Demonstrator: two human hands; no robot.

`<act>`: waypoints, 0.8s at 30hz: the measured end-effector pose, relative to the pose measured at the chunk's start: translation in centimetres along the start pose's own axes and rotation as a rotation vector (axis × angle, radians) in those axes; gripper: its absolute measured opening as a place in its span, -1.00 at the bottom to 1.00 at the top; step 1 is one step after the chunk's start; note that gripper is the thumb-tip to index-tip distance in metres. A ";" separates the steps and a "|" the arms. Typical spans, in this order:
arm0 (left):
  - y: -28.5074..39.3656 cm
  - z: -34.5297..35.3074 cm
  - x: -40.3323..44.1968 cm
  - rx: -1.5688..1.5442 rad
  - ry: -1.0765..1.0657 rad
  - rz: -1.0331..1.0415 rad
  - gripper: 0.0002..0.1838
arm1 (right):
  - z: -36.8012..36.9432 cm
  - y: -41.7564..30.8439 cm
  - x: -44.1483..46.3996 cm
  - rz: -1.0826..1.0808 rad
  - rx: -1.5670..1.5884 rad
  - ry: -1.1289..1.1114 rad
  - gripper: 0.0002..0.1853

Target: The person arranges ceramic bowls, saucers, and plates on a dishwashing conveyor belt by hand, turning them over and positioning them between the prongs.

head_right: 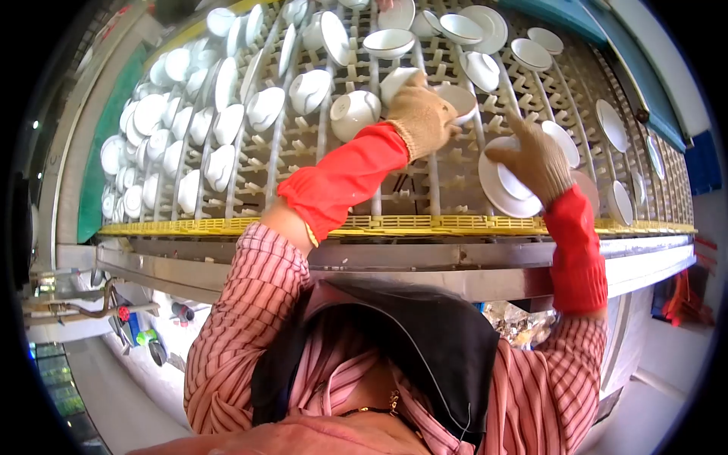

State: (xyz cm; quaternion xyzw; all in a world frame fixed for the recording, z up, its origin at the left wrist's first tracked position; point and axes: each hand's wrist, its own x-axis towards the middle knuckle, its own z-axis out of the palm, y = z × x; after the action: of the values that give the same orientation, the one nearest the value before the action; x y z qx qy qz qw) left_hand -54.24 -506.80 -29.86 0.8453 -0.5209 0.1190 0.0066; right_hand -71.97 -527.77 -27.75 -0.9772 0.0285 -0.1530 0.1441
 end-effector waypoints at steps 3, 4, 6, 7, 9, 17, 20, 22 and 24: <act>0.6 -1.4 -1.2 -0.352 -0.070 -0.048 -0.66 | -1.9 -1.9 -3.0 0.103 -0.016 -0.199 -0.02; 0.0 -2.1 -2.0 -0.282 -0.015 0.076 -0.70 | -1.5 -1.3 -3.8 0.094 -0.023 -0.160 0.00; -2.8 -3.9 -5.2 -0.145 0.095 0.328 -0.75 | -1.6 -0.8 -4.3 0.162 0.007 -0.174 0.01; -4.2 -5.5 -6.9 -0.254 0.152 0.356 -0.71 | -1.7 -0.8 -4.5 0.198 0.022 -0.184 0.02; -8.4 -7.2 -11.5 -0.332 0.274 0.311 -0.65 | -2.4 -1.2 -4.1 0.229 0.051 -0.238 0.01; -16.8 -11.9 -27.1 0.154 -0.100 -0.918 -0.44 | -0.1 1.2 -0.3 0.242 0.012 -0.336 -0.03; -16.7 -10.2 -29.5 0.391 -0.138 -0.697 -0.67 | 0.9 2.9 0.6 0.207 0.078 -0.329 -0.03; -15.5 -10.2 -27.8 0.377 -0.024 -0.541 -0.67 | -0.2 1.4 1.1 0.310 -0.083 -0.404 0.02; -11.0 -11.7 -24.0 0.191 0.261 -0.292 -0.56 | 0.5 1.9 0.0 0.256 -0.029 -0.290 0.05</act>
State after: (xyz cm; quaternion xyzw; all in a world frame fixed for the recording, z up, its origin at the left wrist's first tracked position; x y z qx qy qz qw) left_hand -57.07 -479.12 -22.24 0.8859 -0.3741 0.2740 0.0109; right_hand -71.80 -529.47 -28.73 -0.9794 0.1335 0.0096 0.1510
